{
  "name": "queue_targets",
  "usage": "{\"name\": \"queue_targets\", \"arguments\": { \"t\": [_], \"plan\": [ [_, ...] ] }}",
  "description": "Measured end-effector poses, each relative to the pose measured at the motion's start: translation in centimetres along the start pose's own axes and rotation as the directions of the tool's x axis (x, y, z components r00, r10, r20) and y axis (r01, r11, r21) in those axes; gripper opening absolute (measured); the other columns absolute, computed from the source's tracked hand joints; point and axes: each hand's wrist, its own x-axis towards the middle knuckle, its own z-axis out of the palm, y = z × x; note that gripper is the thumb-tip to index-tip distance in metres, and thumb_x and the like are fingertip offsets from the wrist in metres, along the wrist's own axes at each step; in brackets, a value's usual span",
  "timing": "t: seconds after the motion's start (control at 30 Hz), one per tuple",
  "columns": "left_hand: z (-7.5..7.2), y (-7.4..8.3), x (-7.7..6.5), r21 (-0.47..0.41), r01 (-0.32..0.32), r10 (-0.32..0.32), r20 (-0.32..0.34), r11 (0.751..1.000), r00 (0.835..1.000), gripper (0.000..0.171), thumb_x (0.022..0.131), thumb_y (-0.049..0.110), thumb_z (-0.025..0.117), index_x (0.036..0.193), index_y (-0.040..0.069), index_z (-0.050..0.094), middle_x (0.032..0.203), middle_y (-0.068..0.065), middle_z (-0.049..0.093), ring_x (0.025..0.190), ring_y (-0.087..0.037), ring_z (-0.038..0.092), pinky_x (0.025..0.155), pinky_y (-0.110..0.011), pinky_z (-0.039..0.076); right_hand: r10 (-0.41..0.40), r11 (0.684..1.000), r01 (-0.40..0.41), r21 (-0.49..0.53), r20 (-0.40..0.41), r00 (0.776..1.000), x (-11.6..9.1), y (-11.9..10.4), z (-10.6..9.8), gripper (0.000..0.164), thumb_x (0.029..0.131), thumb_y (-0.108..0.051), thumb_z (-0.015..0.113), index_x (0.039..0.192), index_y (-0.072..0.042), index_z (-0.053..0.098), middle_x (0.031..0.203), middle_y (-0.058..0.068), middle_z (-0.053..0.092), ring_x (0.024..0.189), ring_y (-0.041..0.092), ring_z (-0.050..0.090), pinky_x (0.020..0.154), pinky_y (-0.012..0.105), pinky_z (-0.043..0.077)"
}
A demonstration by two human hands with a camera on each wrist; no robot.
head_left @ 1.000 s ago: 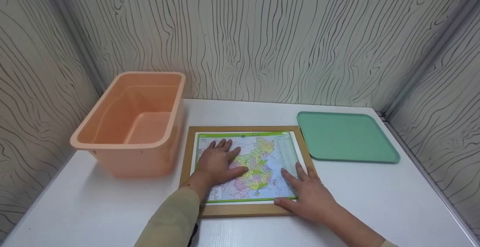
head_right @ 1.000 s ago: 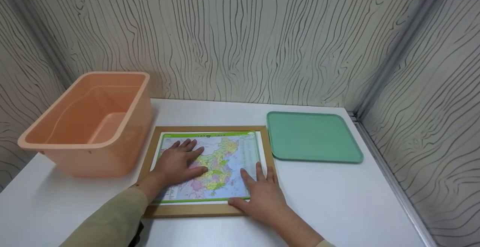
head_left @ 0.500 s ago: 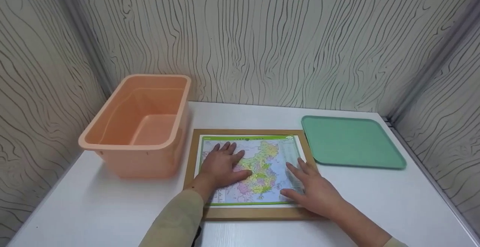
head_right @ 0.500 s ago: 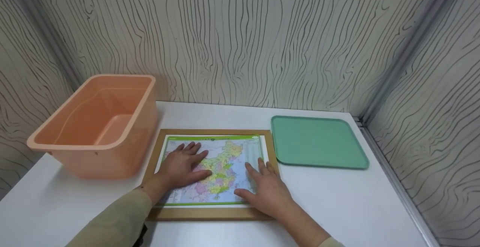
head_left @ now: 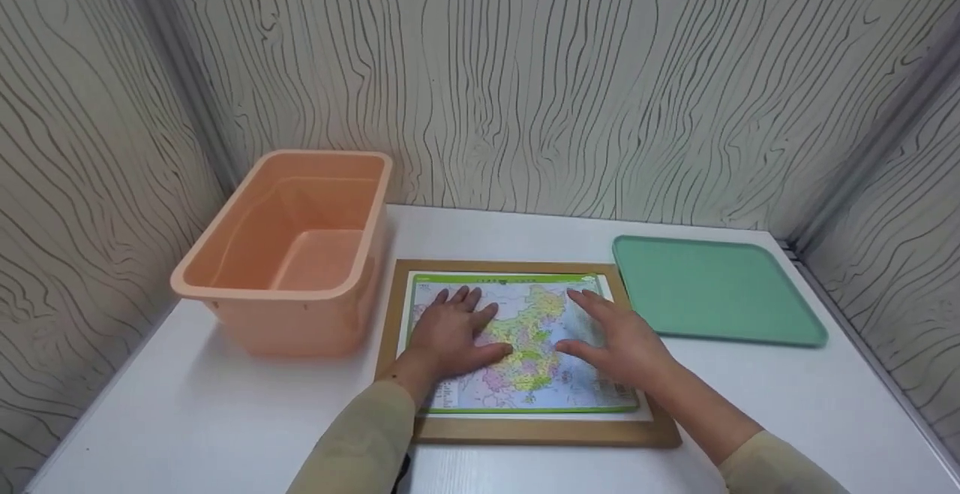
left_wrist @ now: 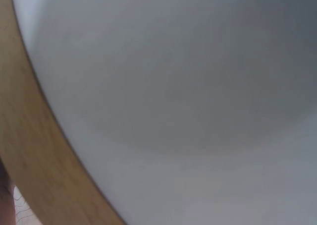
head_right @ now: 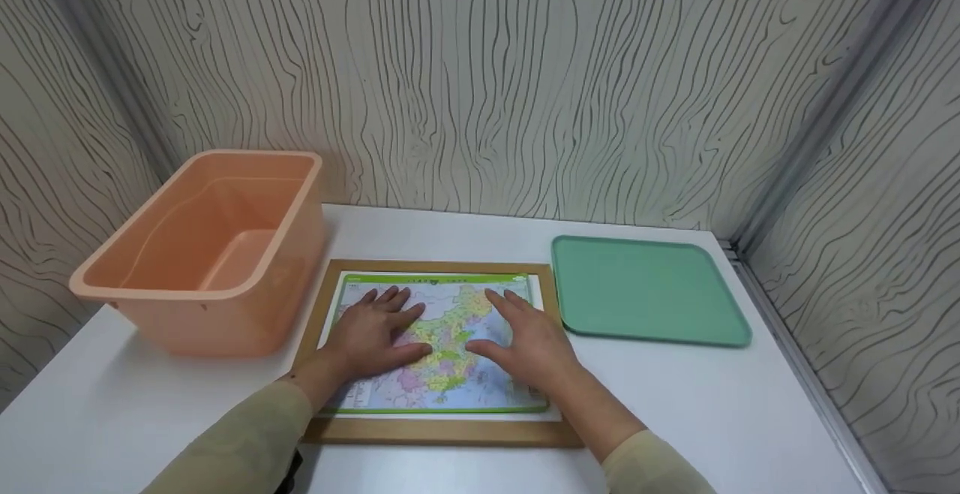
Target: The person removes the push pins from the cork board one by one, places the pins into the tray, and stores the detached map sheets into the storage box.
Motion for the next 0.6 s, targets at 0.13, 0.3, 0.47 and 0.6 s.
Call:
{"name": "queue_targets", "arguments": {
  "t": [0.13, 0.3, 0.47, 0.6],
  "plan": [
    [0.1, -0.2, 0.0, 0.02, -0.016, 0.016, -0.001, 1.0, 1.0, 0.084, 0.095, 0.084, 0.042, 0.157, 0.029, 0.055, 0.166, -0.007, 0.042, 0.155, -0.028, 0.037, 0.127, -0.051, 0.025, -0.001, 0.996, 0.004, 0.085, -0.036, 0.999, 1.9, 0.0, 0.1, 0.089, 0.09, -0.057, 0.081, 0.164, -0.024, 0.044, 0.163, 0.016, 0.047, 0.151, 0.046, 0.039, 0.116, 0.069, 0.035],
    [0.1, -0.1, 0.1, 0.014, -0.025, 0.025, -0.008, 1.0, 1.0, 0.084, 0.094, 0.084, 0.043, 0.156, 0.028, 0.055, 0.166, -0.007, 0.043, 0.155, -0.029, 0.038, 0.127, -0.051, 0.025, 0.013, 0.975, 0.001, 0.221, -0.061, 0.998, 4.1, 0.0, 0.0, 0.091, 0.088, -0.062, 0.08, 0.163, -0.023, 0.046, 0.156, 0.016, 0.056, 0.145, 0.041, 0.05, 0.114, 0.061, 0.043],
    [0.1, 0.0, 0.2, 0.018, -0.01, 0.01, 0.005, 1.0, 1.0, 0.085, 0.094, 0.085, 0.042, 0.158, 0.031, 0.052, 0.167, -0.005, 0.041, 0.156, -0.028, 0.035, 0.128, -0.051, 0.022, 0.028, 0.944, -0.006, 0.331, -0.062, 0.998, 6.1, -0.2, -0.2, 0.088, 0.089, -0.057, 0.082, 0.162, -0.024, 0.047, 0.152, 0.014, 0.059, 0.143, 0.036, 0.054, 0.115, 0.055, 0.045],
    [0.0, 0.0, 0.2, 0.026, -0.004, 0.003, 0.009, 1.0, 1.0, 0.086, 0.093, 0.086, 0.041, 0.159, 0.031, 0.051, 0.167, -0.004, 0.041, 0.157, -0.027, 0.034, 0.128, -0.051, 0.021, 0.024, 0.924, 0.004, 0.382, -0.068, 0.997, 7.7, -0.2, -0.1, 0.081, 0.091, -0.047, 0.084, 0.16, -0.022, 0.05, 0.148, 0.012, 0.062, 0.14, 0.034, 0.057, 0.115, 0.053, 0.045]
  ]
}}
